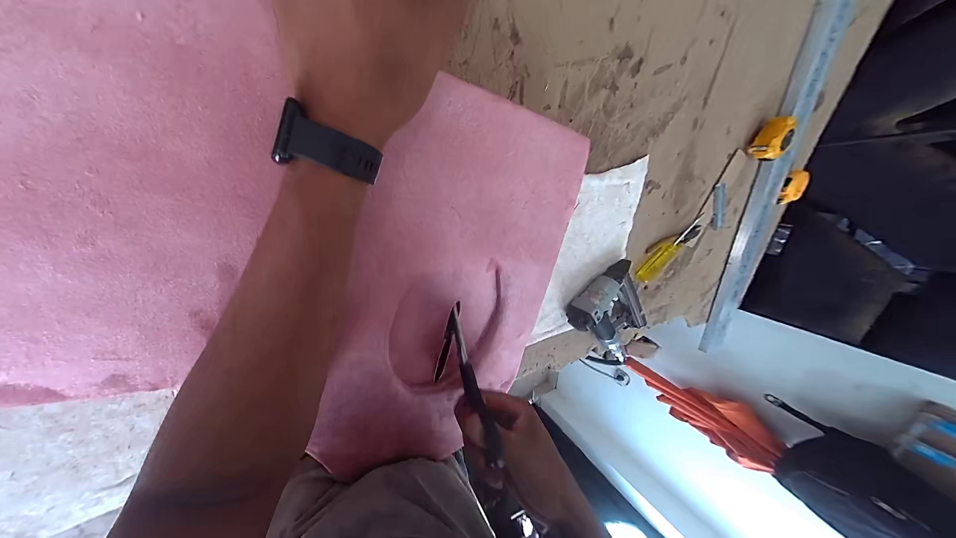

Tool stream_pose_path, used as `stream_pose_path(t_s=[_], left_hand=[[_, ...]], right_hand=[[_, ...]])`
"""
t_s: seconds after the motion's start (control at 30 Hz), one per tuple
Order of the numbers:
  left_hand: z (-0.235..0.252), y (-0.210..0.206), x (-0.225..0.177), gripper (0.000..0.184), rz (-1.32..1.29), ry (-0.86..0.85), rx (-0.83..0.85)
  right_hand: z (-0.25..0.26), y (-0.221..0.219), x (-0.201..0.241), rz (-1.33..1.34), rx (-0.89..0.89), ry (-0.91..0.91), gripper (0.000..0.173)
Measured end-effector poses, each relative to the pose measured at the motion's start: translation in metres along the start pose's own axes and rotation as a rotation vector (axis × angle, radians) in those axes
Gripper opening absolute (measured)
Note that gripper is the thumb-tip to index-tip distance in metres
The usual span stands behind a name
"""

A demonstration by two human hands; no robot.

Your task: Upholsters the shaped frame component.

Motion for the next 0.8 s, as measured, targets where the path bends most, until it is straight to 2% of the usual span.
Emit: stream_pose_path(t_s=[0.13,0.2,0.3,0.37,0.43,0.8], left_hand=[[0.007,0.004,0.002,0.032,0.046,0.079,-0.005],[0.004,0.004,0.002,0.034,-0.015,0.053,-0.043],[0.007,0.005,0.000,0.032,-0.029,0.040,-0.055],[0.009,0.003,-0.001,0.026,-0.002,0.070,0.013],[0.011,0.002,-0.001,0.029,0.011,0.087,0.064],[0.017,0.004,-0.001,0.026,-0.087,0.135,0.038]], right_hand=[[-0.040,0.043,0.010,-0.645,0.096,-0.096,0.048],[-0.045,0.046,0.036,-0.914,0.059,-0.107,0.048],[-0.027,0.033,0.070,-1.158,0.013,-0.148,0.040],[-0.020,0.025,0.083,-1.261,0.009,-0.175,0.041],[-0.021,0.021,0.094,-1.336,-0.001,-0.177,0.045],[-0.022,-0.017,0.120,-1.537,-0.097,-0.295,0.059]])
Point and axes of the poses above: each hand's wrist, its own z-axis towards the middle knuckle, its own y-axis out of the back of the hand, x = y × z, the point moved 8 cm from there along z, towards the middle knuckle, and after that the axes turned 9 degrees about -z, right-handed, at the moved point
